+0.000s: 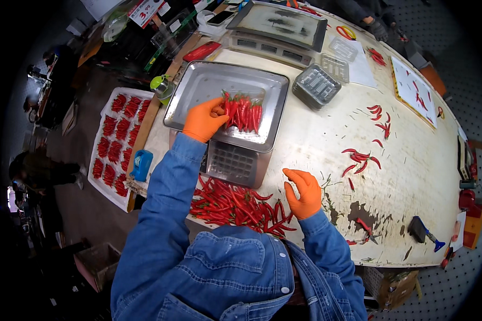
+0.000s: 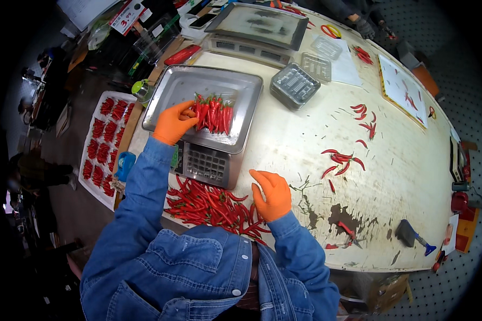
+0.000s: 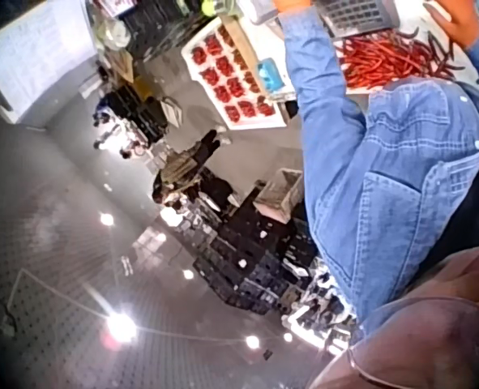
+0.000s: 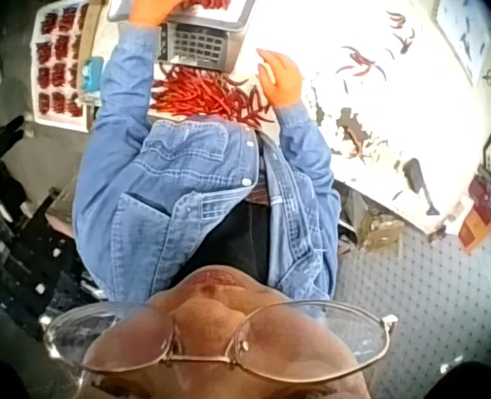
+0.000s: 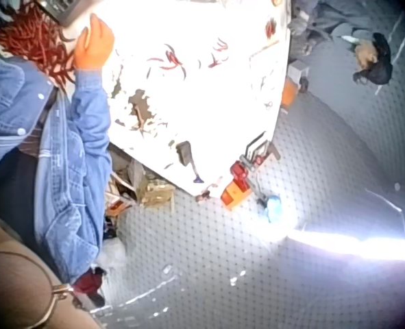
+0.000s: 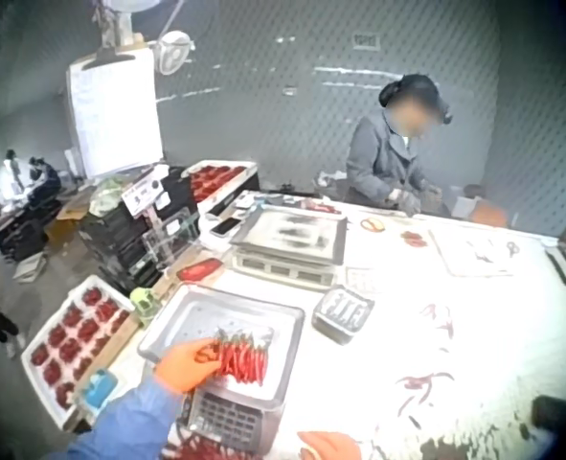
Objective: The person sorts red chili peppers on a white countertop, placing them into a digital scale tray and a plastic container. They then gather the peppers into a blue plastic bag and hand it to a customer. The person also picks up a pepper from the floor and cleans the counter with a brush.
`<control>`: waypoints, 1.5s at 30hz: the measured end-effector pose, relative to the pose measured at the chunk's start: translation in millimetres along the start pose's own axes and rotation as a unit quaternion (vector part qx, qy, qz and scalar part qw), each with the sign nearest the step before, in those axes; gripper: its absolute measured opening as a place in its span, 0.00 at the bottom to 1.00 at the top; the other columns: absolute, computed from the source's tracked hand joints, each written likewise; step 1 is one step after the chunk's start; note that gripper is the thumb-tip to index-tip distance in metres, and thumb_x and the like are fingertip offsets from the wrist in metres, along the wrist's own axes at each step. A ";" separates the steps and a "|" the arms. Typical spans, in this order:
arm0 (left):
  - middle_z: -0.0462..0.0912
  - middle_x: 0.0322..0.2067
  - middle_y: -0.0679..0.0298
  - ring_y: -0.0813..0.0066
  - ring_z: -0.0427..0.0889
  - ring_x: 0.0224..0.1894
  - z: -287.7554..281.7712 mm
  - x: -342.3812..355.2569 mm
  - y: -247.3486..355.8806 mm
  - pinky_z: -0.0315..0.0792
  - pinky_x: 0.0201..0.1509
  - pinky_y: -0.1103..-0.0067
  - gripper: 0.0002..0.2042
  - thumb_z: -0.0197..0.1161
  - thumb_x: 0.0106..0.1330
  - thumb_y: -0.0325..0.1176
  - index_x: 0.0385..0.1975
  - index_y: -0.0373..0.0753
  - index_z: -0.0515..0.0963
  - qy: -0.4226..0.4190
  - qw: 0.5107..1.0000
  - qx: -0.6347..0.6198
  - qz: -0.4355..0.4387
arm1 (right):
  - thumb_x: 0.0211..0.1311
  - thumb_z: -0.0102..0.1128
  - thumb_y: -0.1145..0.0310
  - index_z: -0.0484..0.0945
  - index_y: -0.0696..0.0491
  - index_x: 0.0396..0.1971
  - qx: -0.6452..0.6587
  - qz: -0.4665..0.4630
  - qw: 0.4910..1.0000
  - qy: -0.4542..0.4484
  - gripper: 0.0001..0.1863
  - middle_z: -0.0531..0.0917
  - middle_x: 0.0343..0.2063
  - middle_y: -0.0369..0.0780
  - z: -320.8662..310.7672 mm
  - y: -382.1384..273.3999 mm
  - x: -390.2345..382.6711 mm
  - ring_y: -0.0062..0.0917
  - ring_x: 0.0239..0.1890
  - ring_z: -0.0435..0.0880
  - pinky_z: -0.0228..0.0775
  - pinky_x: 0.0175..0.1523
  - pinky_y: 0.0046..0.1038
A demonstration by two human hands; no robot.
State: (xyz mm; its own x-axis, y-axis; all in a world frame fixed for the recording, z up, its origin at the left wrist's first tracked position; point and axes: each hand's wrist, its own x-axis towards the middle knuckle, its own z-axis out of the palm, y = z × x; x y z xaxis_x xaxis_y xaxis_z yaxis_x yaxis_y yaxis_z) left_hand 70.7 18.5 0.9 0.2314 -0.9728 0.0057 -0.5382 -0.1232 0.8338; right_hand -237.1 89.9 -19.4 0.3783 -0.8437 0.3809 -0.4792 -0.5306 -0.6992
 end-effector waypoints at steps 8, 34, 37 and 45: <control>0.82 0.29 0.61 0.77 0.78 0.29 -9.8 -3.4 -12.4 0.73 0.34 0.81 0.16 0.64 0.52 0.26 0.43 0.35 0.78 0.095 0.995 -0.020 0.036 | 0.47 0.62 0.76 0.78 0.50 0.43 -0.004 0.036 0.999 -0.011 0.19 0.80 0.36 0.39 -4.3 14.2 -15.8 0.34 0.37 0.77 0.69 0.43 0.31; 0.81 0.30 0.62 0.70 0.80 0.31 -13.7 3.8 7.2 0.72 0.35 0.78 0.11 0.65 0.47 0.24 0.33 0.36 0.78 0.078 0.995 -0.020 0.061 | 0.49 0.61 0.74 0.78 0.49 0.41 -0.001 0.045 0.998 -0.043 0.16 0.79 0.34 0.40 1.9 18.6 -21.5 0.36 0.36 0.76 0.68 0.41 0.33; 0.81 0.32 0.63 0.67 0.79 0.35 -9.3 11.3 31.3 0.72 0.37 0.75 0.09 0.61 0.48 0.19 0.28 0.39 0.80 0.031 0.977 0.063 0.201 | 0.49 0.61 0.74 0.78 0.49 0.41 0.001 0.043 0.998 -0.045 0.16 0.79 0.34 0.40 2.9 17.9 -21.5 0.36 0.36 0.76 0.68 0.41 0.33; 0.80 0.35 0.62 0.61 0.77 0.38 -2.3 26.5 20.0 0.72 0.40 0.74 0.12 0.59 0.48 0.18 0.30 0.41 0.81 0.056 0.912 0.202 0.354 | 0.50 0.61 0.73 0.78 0.49 0.42 -0.007 0.054 0.998 -0.045 0.16 0.79 0.34 0.40 1.0 21.5 -26.2 0.36 0.37 0.76 0.68 0.42 0.33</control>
State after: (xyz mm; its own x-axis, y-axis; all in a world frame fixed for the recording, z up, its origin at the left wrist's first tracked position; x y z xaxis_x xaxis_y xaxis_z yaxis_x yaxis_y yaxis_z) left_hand 67.9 -9.3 19.0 -0.2205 -0.8132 0.5386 -0.8337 0.4437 0.3287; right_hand -256.6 100.7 -45.0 0.3928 -0.8856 0.2479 -0.5312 -0.4386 -0.7249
